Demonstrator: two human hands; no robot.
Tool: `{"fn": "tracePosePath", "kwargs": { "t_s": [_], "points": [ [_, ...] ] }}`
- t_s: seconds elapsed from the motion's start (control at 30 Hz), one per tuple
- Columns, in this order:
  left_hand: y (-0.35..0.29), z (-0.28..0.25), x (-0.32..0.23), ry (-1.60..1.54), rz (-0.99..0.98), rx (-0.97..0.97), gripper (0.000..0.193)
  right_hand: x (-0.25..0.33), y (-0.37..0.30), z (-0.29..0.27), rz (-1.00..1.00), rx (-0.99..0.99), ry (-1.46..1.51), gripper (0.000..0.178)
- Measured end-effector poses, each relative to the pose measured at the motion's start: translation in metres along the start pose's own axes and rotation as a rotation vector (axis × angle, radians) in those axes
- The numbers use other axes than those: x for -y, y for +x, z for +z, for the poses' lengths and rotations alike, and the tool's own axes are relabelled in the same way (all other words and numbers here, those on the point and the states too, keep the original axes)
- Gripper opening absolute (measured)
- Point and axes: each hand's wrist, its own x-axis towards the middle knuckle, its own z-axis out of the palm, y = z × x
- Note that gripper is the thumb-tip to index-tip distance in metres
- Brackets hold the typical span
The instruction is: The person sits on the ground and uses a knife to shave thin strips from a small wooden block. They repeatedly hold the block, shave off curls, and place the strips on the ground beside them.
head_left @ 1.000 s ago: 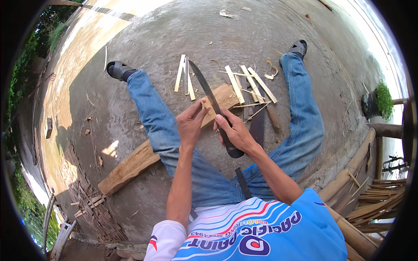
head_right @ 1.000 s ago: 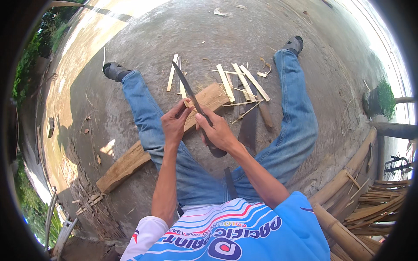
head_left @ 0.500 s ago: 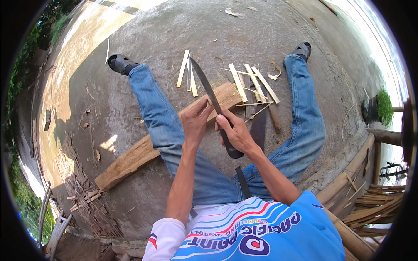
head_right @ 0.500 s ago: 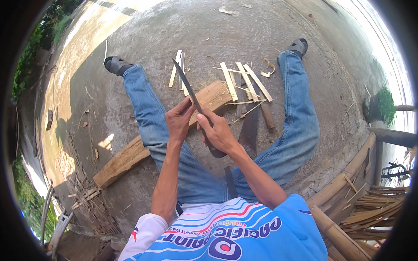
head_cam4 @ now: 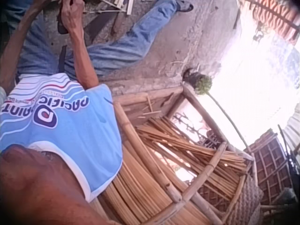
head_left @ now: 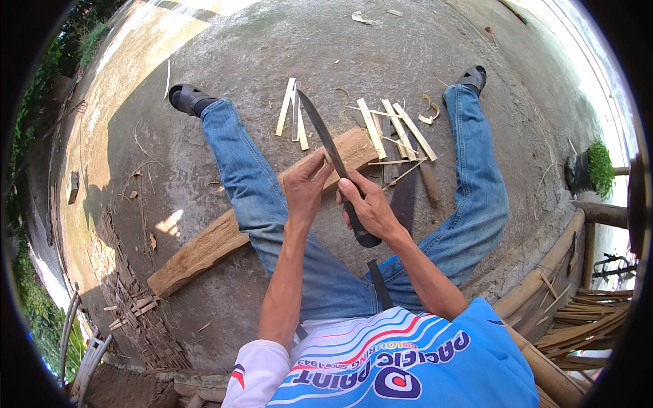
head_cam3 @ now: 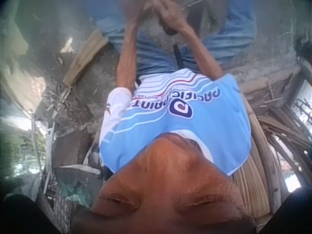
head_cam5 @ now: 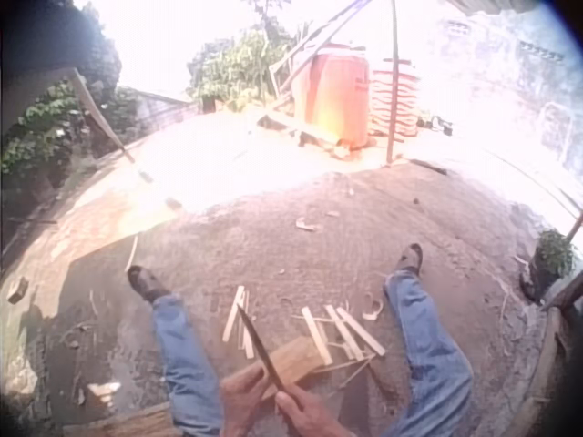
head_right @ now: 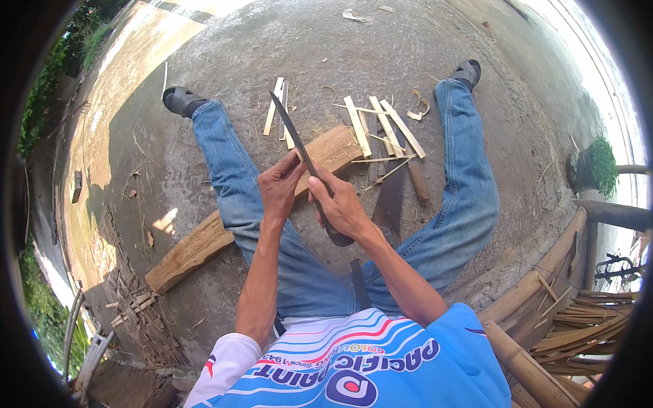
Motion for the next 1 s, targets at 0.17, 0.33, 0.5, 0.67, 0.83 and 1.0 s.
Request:
{"fn": "tracePosePath", "kwargs": {
  "t_s": [0.17,0.33,0.5,0.67,0.83,1.0],
  "points": [
    [-0.001,0.0,-0.002,0.022,-0.005,0.005,0.038,-0.001,0.0,0.0,-0.002,0.001,0.002,0.05],
    [0.0,0.002,-0.002,0.006,-0.012,-0.001,0.038,-0.001,0.001,-0.001,-0.008,0.008,-0.018,0.051],
    [0.001,-0.001,0.001,-0.078,-0.029,0.02,0.037,0.021,0.002,0.003,0.035,0.026,-0.287,0.055],
    [-0.001,-0.015,0.007,0.028,-0.017,0.016,0.039,0.022,0.004,0.006,-0.027,0.017,-0.429,0.053],
    [0.035,-0.039,-0.099,0.3,0.285,-0.173,0.038,0.024,0.002,-0.001,-0.003,0.0,-0.438,0.052],
    [0.127,-0.003,-0.147,0.462,0.817,-0.025,0.047,0.032,-0.001,0.003,-0.045,-0.031,-0.54,0.052]
  ]
}}
